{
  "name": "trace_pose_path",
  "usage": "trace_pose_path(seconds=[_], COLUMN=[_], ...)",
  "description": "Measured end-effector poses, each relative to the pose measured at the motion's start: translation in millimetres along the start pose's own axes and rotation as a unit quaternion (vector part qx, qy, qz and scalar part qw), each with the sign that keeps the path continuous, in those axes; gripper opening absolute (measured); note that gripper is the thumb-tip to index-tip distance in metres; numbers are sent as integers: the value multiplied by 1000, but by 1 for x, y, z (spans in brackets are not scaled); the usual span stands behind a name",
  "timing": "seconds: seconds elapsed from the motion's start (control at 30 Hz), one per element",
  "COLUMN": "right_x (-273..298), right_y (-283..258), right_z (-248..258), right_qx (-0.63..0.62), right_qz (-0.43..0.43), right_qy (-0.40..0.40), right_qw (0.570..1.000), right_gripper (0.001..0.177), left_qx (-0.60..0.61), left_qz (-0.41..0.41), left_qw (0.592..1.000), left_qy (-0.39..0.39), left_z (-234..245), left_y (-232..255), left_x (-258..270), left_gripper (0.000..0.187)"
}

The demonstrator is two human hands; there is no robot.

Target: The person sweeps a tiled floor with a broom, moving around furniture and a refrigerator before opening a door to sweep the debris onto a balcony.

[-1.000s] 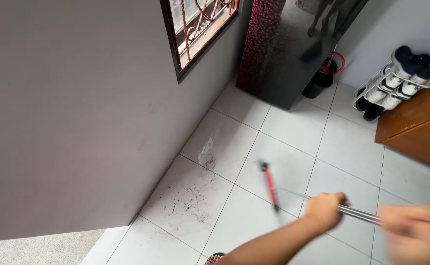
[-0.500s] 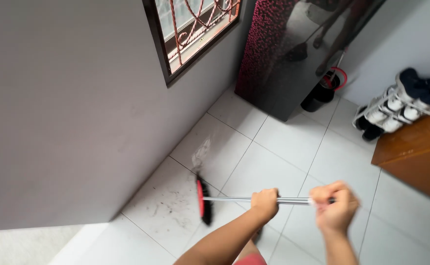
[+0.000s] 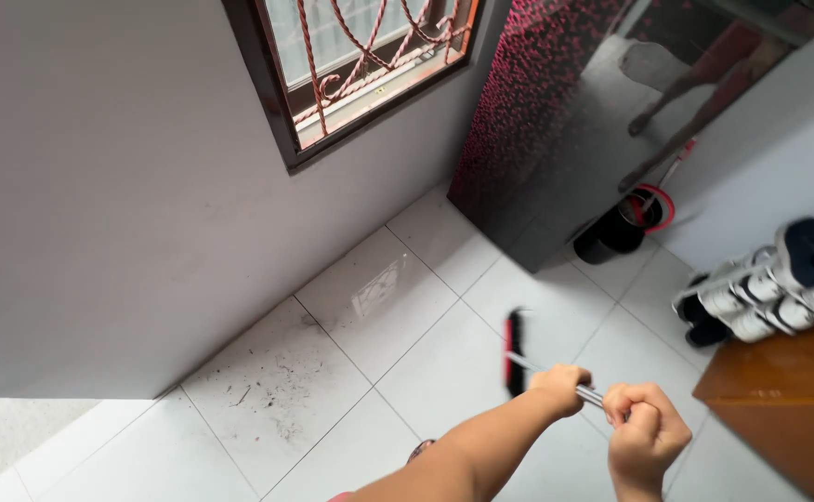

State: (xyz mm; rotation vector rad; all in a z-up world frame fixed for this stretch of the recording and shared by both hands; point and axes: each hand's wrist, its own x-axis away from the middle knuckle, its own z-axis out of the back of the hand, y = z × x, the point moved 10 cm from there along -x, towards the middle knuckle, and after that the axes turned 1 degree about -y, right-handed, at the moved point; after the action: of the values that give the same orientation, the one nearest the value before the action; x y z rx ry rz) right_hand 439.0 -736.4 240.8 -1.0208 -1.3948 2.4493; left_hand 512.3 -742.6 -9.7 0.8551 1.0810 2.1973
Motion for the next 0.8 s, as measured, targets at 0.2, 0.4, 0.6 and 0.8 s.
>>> trace_pose_path(seconds=[0.2,0.4,0.6,0.8], right_x=[-23,-80,-214,-217], right_y=[101,144,268,60], right_z=[-16,-45,37,-143], right_qx=[-245,-341,-263,-92], right_qz=[-145,-225,-111,48], right_qy=[86,49,-34,-127], right_qw=[955,911,958,986], right_gripper=[23,18,23,22], left_qx=[-112,-135,-30,25], left_qz=[136,165,-23,-11], left_qw=[984,976,980,983], left_qy=[-18,51,198,180], left_z=[10,108,220,250], left_y=[-120,-101,71,-20], left_x=[-37,0,-11,-117], left_gripper=[24,18,16,20])
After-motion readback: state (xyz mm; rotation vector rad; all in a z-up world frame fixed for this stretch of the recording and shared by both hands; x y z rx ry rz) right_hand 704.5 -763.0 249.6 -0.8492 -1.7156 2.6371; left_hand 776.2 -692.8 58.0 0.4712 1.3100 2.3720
